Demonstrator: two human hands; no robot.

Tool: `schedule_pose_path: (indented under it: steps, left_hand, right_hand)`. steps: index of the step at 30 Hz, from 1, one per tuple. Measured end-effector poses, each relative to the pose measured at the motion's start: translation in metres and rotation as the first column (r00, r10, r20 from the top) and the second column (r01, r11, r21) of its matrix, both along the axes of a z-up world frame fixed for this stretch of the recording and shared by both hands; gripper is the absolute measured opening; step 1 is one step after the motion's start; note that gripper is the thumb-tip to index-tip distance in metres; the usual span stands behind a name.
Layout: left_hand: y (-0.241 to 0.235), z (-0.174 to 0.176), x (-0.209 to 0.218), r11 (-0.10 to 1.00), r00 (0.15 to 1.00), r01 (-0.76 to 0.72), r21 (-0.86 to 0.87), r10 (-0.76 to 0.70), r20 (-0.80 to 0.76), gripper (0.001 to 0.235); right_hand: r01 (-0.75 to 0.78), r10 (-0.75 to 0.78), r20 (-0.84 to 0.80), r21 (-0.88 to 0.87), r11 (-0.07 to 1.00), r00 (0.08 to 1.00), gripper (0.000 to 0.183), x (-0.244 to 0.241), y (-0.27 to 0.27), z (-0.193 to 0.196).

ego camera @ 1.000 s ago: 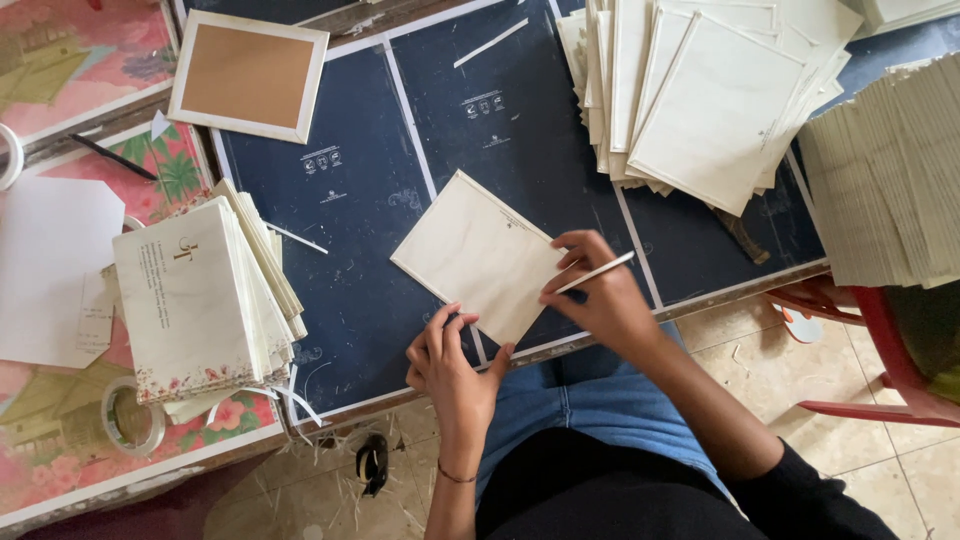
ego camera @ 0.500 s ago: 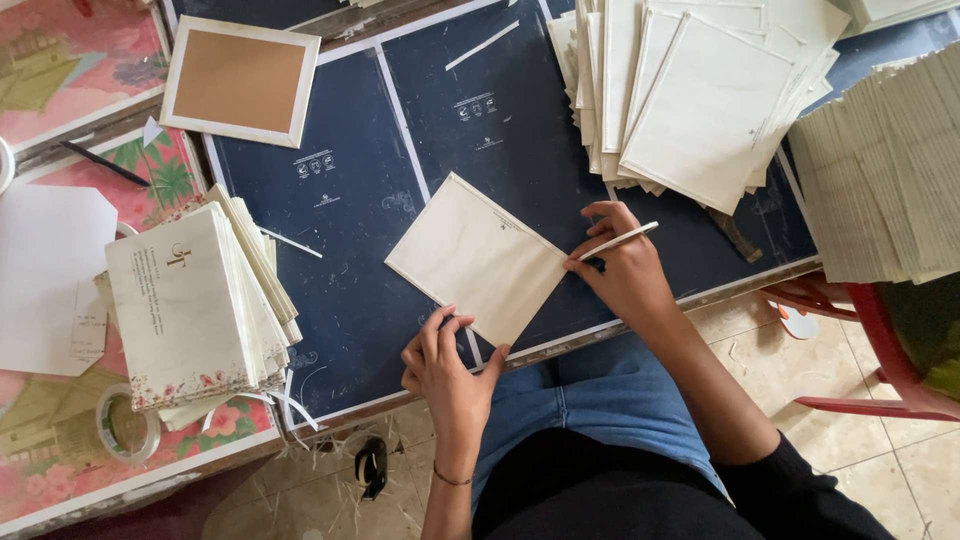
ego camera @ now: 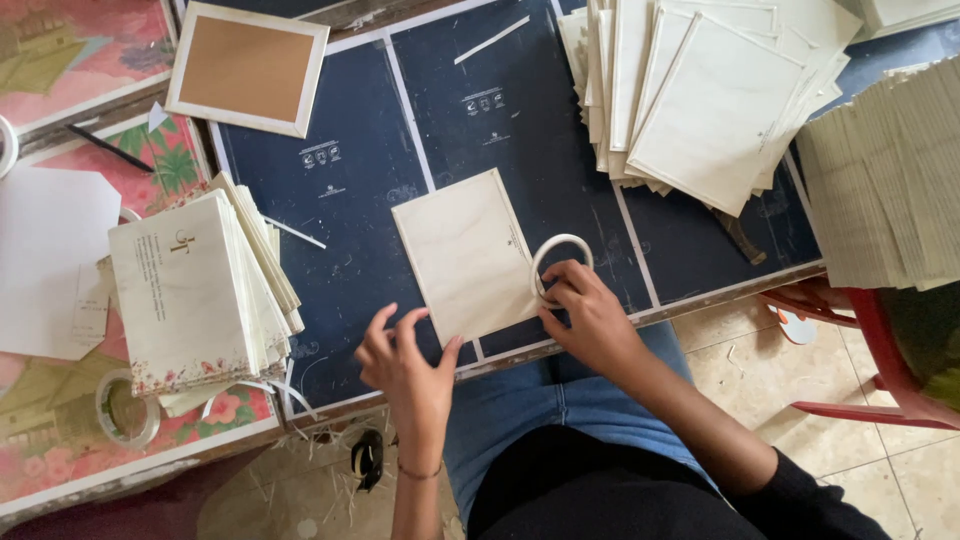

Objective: Applying double-sided tape to the back of paper cards in a print shop finishing area.

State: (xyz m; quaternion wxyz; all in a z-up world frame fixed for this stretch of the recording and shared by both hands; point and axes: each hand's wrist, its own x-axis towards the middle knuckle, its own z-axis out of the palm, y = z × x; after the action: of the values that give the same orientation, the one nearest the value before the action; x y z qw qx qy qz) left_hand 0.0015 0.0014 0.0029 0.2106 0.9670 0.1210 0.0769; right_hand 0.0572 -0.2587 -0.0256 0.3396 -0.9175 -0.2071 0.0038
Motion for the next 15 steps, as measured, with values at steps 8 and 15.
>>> schedule_pose_path:
  steps: [8, 15]
  left_hand:
    - [-0.08, -0.012, 0.049, 0.944, 0.968, 0.228, -0.236, -0.247, -0.052, 0.06]
    - [-0.082, -0.013, 0.052, 0.927, 0.962, 0.178, -0.332, -0.234, -0.139, 0.056]
  right_hand:
    - [0.144, -0.144, 0.042, 0.011, 0.99, 0.989, 0.012, -0.011, 0.009, 0.018]
    - [0.206, -0.223, 0.131, 0.131, 0.97, 0.966, 0.011, -0.019, -0.01, 0.009]
